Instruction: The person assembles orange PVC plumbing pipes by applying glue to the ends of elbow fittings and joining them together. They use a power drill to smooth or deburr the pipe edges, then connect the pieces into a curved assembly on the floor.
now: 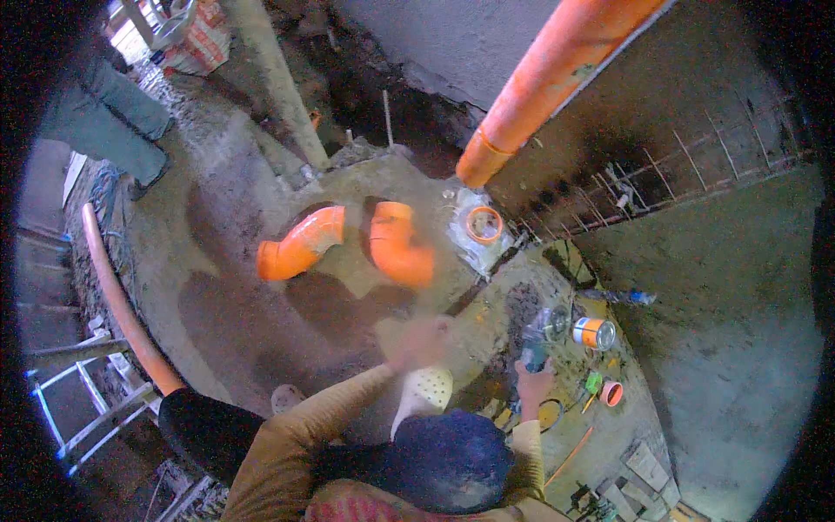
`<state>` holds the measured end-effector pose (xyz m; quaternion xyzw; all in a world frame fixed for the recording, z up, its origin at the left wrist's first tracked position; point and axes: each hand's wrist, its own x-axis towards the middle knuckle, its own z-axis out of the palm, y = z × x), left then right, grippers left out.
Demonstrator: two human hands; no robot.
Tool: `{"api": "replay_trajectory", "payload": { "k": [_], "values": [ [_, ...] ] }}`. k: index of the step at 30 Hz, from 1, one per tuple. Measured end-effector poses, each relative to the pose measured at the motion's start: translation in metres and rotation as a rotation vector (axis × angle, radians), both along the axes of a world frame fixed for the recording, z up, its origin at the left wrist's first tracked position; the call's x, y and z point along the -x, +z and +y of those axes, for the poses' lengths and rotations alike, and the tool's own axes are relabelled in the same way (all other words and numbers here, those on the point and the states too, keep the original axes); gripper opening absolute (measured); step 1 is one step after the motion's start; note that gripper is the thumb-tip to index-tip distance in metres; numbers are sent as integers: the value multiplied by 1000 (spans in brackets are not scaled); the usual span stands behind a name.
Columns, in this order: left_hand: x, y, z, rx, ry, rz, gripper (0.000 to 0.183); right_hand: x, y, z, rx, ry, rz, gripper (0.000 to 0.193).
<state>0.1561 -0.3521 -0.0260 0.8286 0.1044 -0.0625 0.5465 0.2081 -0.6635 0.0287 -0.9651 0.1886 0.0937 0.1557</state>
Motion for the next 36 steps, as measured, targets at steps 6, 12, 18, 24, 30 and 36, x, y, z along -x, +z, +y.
{"api": "replay_trajectory", "payload": {
  "k": [6, 12, 18, 24, 30, 36],
  "values": [
    [-11, 67, -55, 533, -215, 176, 36, 26, 21, 44, -582, 26, 89, 71],
    [-14, 104, -39, 858, 99, 222, 41, 27, 72, 108, -729, 374, 104, 73],
    [-16, 97, -34, 661, 353, 128, 51, 51, 92, 152, -190, 530, 9, 78],
    [-8, 106, -39, 660, 455, 76, 51, 52, 72, 162, -1371, -226, 37, 54],
    [-9, 126, -28, 461, 304, 131, 54, 54, 69, 157, -1099, 139, -9, 51],
    [-7, 150, -39, 233, 448, 136, 58, 50, 71, 150, -883, 141, -4, 56]
  ]
}}
